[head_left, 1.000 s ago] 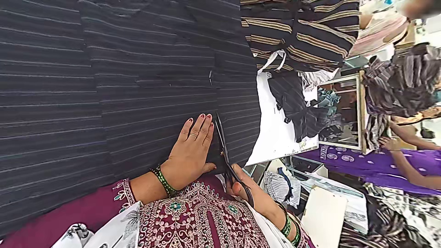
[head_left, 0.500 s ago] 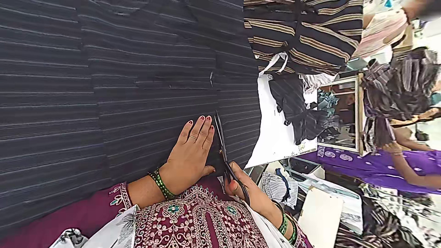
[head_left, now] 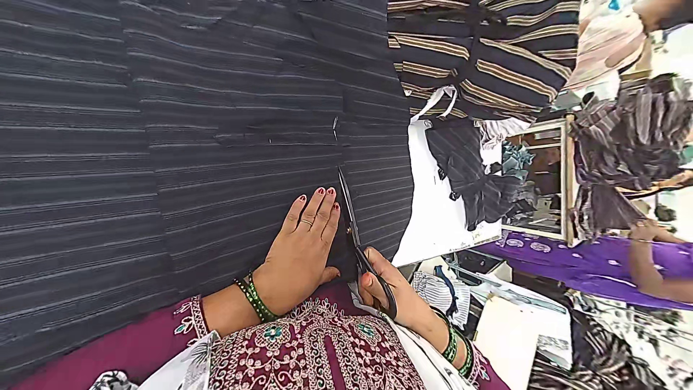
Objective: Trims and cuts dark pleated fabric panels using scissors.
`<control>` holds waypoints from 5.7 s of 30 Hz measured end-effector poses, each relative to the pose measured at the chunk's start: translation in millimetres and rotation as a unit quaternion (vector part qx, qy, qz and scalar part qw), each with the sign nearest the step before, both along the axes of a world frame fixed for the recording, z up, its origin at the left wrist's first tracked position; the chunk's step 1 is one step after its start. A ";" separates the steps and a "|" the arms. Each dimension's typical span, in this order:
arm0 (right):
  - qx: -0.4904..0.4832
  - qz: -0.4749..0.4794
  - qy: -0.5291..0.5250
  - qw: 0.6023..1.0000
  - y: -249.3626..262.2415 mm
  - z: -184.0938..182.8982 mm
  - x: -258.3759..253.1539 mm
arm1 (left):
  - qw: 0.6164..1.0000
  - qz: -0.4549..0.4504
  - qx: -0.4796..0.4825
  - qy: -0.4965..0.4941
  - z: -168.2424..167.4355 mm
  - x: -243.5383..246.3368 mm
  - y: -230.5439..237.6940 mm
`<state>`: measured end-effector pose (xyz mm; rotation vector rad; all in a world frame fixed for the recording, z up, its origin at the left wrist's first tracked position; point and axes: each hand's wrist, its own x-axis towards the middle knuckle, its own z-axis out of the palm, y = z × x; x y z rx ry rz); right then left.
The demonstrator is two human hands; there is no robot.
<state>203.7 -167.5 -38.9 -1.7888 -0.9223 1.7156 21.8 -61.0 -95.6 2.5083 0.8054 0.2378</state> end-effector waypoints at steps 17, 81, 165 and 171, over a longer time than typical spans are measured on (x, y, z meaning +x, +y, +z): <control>-0.047 0.002 0.018 0.999 30.5 1.8 2.9 | 0.999 0.007 0.028 -0.026 -4.5 -1.5 0.4; 0.138 -0.056 0.156 0.977 -40.4 -13.3 10.3 | 0.974 0.063 -0.016 0.218 25.5 22.7 38.6; -0.079 0.047 -0.011 0.996 21.0 6.5 4.7 | 0.959 0.036 -0.108 0.260 32.7 25.9 87.6; -0.070 0.029 -0.024 0.997 29.2 5.9 -0.6 | 0.962 0.041 -0.110 0.245 30.6 24.9 87.5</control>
